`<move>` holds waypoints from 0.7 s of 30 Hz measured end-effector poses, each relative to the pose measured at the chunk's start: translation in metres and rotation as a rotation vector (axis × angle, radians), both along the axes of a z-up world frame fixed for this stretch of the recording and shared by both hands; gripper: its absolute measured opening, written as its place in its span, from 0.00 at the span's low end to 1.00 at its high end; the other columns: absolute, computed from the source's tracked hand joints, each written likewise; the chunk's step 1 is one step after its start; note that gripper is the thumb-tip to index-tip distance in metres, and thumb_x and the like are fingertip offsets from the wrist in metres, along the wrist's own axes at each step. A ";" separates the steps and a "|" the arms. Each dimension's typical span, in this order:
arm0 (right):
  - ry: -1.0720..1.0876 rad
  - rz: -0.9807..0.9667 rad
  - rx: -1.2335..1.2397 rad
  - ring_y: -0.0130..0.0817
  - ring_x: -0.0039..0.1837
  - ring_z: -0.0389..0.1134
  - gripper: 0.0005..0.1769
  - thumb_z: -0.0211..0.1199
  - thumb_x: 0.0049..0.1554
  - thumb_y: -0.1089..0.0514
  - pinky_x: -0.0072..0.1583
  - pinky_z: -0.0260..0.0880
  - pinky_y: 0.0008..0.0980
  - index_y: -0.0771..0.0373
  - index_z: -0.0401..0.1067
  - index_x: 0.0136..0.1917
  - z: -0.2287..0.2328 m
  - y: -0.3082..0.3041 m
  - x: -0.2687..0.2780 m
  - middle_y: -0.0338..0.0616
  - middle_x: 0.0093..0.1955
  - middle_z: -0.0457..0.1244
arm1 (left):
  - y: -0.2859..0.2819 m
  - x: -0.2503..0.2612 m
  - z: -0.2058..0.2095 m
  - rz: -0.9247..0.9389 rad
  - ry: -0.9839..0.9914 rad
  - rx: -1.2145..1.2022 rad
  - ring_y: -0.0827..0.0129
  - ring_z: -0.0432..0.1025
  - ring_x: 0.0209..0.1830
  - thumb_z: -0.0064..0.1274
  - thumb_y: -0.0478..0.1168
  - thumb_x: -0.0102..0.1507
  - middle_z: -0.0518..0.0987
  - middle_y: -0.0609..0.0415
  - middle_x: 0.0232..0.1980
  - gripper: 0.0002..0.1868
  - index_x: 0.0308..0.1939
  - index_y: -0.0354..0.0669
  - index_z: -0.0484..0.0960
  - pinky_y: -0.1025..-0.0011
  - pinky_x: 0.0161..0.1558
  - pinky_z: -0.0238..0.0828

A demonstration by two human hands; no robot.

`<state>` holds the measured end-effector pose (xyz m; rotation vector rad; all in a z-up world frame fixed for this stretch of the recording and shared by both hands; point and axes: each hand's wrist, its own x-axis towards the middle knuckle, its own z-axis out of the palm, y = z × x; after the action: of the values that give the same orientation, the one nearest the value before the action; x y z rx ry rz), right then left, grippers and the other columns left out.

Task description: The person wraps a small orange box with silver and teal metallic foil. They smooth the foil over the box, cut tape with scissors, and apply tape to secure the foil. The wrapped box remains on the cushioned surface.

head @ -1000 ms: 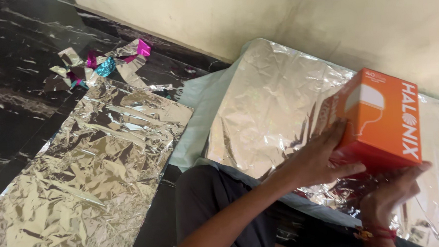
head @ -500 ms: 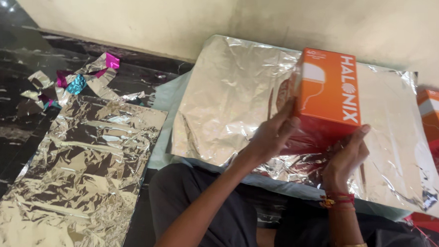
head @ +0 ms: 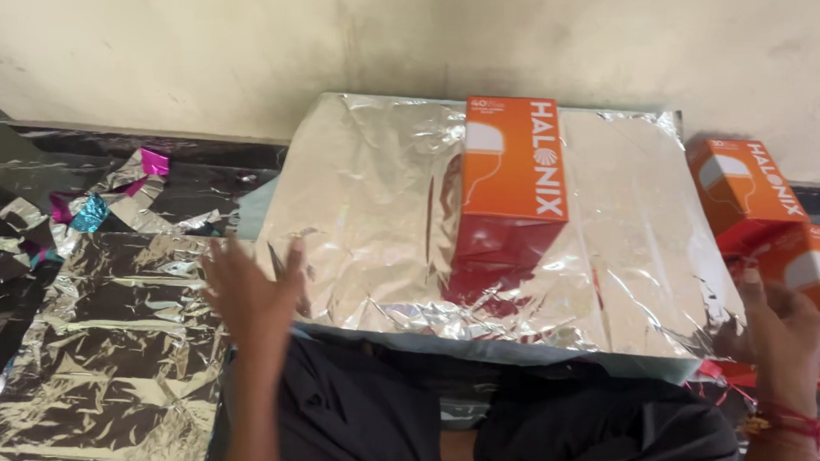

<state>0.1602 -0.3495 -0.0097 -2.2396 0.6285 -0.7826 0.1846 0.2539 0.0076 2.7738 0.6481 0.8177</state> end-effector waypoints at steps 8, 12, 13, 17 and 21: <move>0.116 0.134 0.325 0.23 0.37 0.57 0.23 0.75 0.63 0.45 0.37 0.53 0.28 0.71 0.80 0.51 -0.009 -0.010 0.007 0.42 0.38 0.65 | 0.045 0.009 -0.014 -0.176 0.068 -1.031 0.69 0.68 0.28 0.61 0.58 0.62 0.78 0.52 0.34 0.29 0.49 0.33 0.84 0.70 0.30 0.61; -0.011 0.197 0.460 0.22 0.36 0.62 0.21 0.73 0.61 0.47 0.37 0.58 0.26 0.69 0.78 0.51 0.013 0.005 0.019 0.38 0.39 0.67 | 0.051 0.007 -0.010 -0.136 0.039 -1.243 0.83 0.58 0.16 0.60 0.50 0.61 0.75 0.62 0.25 0.19 0.42 0.36 0.84 0.79 0.17 0.47; -0.079 0.248 0.493 0.21 0.37 0.63 0.21 0.73 0.61 0.47 0.39 0.61 0.24 0.69 0.77 0.51 0.022 0.011 0.022 0.36 0.39 0.68 | 0.053 0.006 -0.011 -0.168 0.017 -1.272 0.83 0.58 0.17 0.61 0.49 0.62 0.74 0.62 0.25 0.18 0.42 0.35 0.84 0.79 0.18 0.46; -0.157 0.223 -0.004 0.23 0.42 0.65 0.18 0.72 0.67 0.51 0.45 0.64 0.26 0.72 0.79 0.51 0.069 0.057 0.025 0.40 0.39 0.68 | 0.060 0.003 -0.014 -0.171 -0.014 -1.297 0.80 0.57 0.19 0.63 0.47 0.64 0.72 0.60 0.26 0.16 0.43 0.34 0.85 0.77 0.21 0.48; -0.141 0.258 -0.216 0.36 0.40 0.68 0.13 0.73 0.65 0.52 0.44 0.66 0.34 0.65 0.82 0.55 0.116 0.135 0.035 0.48 0.37 0.68 | 0.062 0.000 -0.022 -0.213 -0.065 -1.364 0.82 0.71 0.29 0.61 0.45 0.63 0.81 0.60 0.34 0.15 0.44 0.36 0.86 0.82 0.33 0.66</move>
<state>0.1950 -0.2142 0.1064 -2.3713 0.1885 -0.9003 0.1844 0.3161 -0.0141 1.5119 0.5514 0.2103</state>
